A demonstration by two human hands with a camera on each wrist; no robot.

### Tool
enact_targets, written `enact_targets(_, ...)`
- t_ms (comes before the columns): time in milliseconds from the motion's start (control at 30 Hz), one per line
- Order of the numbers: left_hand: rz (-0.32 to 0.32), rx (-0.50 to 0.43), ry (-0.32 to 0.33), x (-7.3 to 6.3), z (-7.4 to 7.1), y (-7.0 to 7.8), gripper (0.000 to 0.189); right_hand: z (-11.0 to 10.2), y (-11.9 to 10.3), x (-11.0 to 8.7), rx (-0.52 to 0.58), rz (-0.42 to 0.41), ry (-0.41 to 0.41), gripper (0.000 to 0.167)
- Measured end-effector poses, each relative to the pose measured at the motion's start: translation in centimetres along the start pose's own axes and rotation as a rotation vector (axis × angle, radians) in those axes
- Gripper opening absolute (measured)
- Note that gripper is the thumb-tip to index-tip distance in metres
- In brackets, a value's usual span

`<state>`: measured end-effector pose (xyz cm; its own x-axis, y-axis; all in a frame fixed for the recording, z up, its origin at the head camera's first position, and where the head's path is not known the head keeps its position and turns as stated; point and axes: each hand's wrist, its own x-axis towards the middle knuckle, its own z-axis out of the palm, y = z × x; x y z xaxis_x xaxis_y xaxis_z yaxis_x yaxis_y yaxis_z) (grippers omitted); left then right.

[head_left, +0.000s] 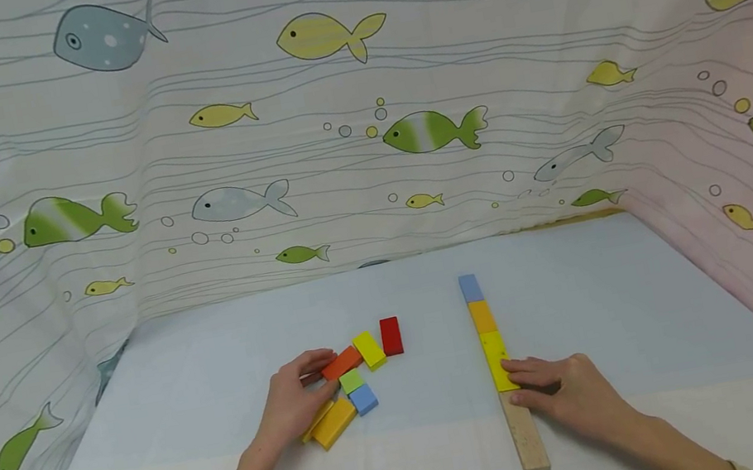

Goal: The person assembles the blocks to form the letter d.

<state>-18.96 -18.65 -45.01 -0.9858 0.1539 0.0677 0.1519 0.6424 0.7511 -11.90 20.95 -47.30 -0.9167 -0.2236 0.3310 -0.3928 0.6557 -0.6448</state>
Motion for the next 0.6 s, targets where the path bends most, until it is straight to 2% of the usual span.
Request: enact_targets(600,0.002,-0.008,0.029,-0.18,0.01,0.37,0.041,-0.08,-0.23,-0.03,-0.022,-0.004,0.002,0.036)
